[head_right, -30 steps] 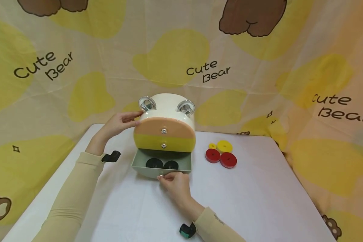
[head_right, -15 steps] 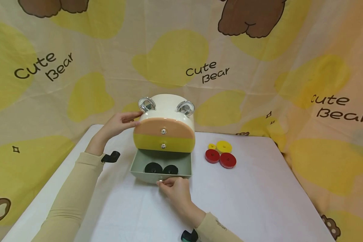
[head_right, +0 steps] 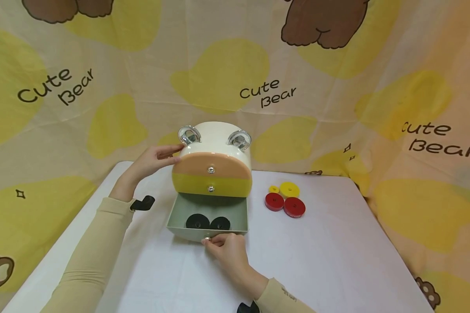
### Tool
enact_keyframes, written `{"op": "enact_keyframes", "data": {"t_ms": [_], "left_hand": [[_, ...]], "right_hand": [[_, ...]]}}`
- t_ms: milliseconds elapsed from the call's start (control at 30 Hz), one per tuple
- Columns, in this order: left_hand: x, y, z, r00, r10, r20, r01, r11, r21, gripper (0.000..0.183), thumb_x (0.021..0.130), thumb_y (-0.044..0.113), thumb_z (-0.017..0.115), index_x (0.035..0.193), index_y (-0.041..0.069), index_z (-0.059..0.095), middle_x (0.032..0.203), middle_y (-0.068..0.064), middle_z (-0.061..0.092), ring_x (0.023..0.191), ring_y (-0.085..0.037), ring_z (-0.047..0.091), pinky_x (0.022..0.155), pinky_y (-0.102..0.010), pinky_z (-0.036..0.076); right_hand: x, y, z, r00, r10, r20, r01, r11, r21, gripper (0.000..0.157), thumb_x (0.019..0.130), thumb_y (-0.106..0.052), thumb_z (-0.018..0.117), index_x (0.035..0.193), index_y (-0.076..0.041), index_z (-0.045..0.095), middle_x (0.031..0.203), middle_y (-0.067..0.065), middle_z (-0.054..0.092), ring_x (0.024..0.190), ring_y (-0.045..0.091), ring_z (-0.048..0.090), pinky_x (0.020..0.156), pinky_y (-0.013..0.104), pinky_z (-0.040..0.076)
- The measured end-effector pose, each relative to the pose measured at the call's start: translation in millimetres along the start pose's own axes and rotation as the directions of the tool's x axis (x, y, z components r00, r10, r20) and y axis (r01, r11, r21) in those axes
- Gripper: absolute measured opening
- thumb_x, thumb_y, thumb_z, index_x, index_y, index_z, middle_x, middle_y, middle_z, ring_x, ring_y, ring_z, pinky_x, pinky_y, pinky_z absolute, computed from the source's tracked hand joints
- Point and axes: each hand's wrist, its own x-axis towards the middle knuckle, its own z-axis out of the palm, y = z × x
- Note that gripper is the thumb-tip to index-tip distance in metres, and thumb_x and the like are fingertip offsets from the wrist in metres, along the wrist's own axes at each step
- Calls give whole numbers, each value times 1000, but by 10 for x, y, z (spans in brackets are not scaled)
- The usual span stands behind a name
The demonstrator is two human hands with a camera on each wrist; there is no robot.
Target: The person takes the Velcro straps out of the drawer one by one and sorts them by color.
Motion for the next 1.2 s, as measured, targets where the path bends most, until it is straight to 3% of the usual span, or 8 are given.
{"op": "enact_keyframes", "data": {"t_ms": [333, 767, 967, 1200], "left_hand": [[-3, 2, -9, 1000, 3, -2, -3, 1000, 11, 56, 84, 45, 68, 135, 26, 54, 141, 3, 51, 135, -21, 42, 111, -46, 34], [1, 4, -16, 1000, 10, -1, -10, 1000, 25, 56, 85, 44, 68, 136, 25, 54, 141, 2, 51, 135, -23, 42, 110, -46, 35], [6, 10, -3, 1000, 13, -3, -13, 1000, 22, 55, 85, 43, 68, 135, 26, 55, 140, 3, 52, 135, -22, 43, 111, -45, 35], [5, 0, -11, 1000, 19, 0, -19, 1000, 16, 55, 86, 41, 68, 136, 23, 54, 141, 0, 51, 135, -24, 42, 111, -47, 33]], "right_hand": [[-30, 19, 14, 1000, -23, -10, 23, 1000, -20, 19, 78, -34, 77, 70, -17, 77, 60, -9, 69, 52, -8, 55, 46, 16, 47], [-36, -13, -39, 994, 14, 108, -16, 1000, 22, 21, 81, -31, 75, 77, -10, 76, 68, -3, 72, 58, -4, 63, 53, 15, 52], [-55, -54, -167, 988, 4, 156, -8, 1000, 24, 13, 81, -25, 75, 84, -12, 78, 76, -5, 73, 63, -3, 65, 56, 15, 53], [-56, -133, -383, 988, -58, 145, 64, 997, -36, 12, 81, -27, 76, 83, -15, 76, 76, -6, 72, 62, -4, 63, 57, 15, 53]]}}
